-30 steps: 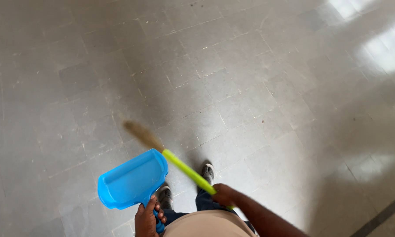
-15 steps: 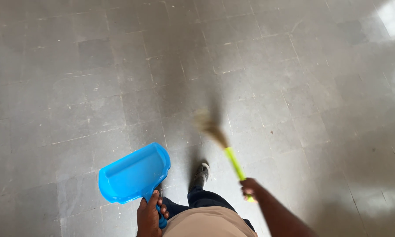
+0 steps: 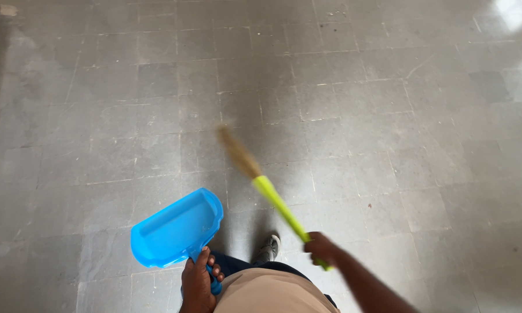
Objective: The person sweeps a tiled floor using a broom and dustpan, moving debris toward a doorway. The person holds the dustpan in the left hand and sweeps with the right hand, gathering small particles into a pile.
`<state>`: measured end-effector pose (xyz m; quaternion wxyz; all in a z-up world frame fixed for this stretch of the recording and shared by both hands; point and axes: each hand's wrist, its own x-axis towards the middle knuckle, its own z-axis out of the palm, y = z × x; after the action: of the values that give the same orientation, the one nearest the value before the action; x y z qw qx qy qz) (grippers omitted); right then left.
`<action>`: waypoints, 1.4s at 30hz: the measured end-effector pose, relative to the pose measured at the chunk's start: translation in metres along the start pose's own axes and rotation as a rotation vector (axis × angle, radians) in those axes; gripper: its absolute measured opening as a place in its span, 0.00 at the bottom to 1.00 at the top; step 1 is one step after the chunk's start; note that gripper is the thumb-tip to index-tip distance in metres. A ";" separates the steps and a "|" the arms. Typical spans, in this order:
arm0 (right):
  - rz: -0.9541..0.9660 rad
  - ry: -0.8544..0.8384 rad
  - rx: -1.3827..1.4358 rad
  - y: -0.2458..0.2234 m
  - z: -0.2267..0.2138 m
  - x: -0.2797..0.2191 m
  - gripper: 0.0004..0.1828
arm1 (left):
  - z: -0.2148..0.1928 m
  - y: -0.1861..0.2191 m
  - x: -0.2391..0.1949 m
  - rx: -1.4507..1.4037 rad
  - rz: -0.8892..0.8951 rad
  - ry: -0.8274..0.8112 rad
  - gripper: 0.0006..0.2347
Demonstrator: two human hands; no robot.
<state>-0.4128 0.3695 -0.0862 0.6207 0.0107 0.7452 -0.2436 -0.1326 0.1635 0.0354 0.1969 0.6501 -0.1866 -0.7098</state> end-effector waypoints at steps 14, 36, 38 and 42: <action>0.115 -0.020 0.685 -0.060 0.027 0.121 0.03 | 0.001 0.048 0.056 -0.032 -0.014 0.191 0.10; -0.053 -0.428 0.052 -0.297 0.169 0.161 0.13 | 0.071 0.231 0.172 -0.066 -0.027 -0.007 0.09; 0.023 -0.439 0.070 -0.297 0.161 0.174 0.12 | 0.071 0.238 0.176 -0.056 -0.050 -0.006 0.09; 0.119 -0.178 0.115 -0.295 0.115 0.190 0.13 | 0.063 0.251 0.183 -0.089 -0.073 0.005 0.10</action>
<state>-0.4443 0.0115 -0.1722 0.6960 0.0687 0.6701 -0.2485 -0.2004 -0.1458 0.0160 0.2000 0.6487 -0.1308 -0.7226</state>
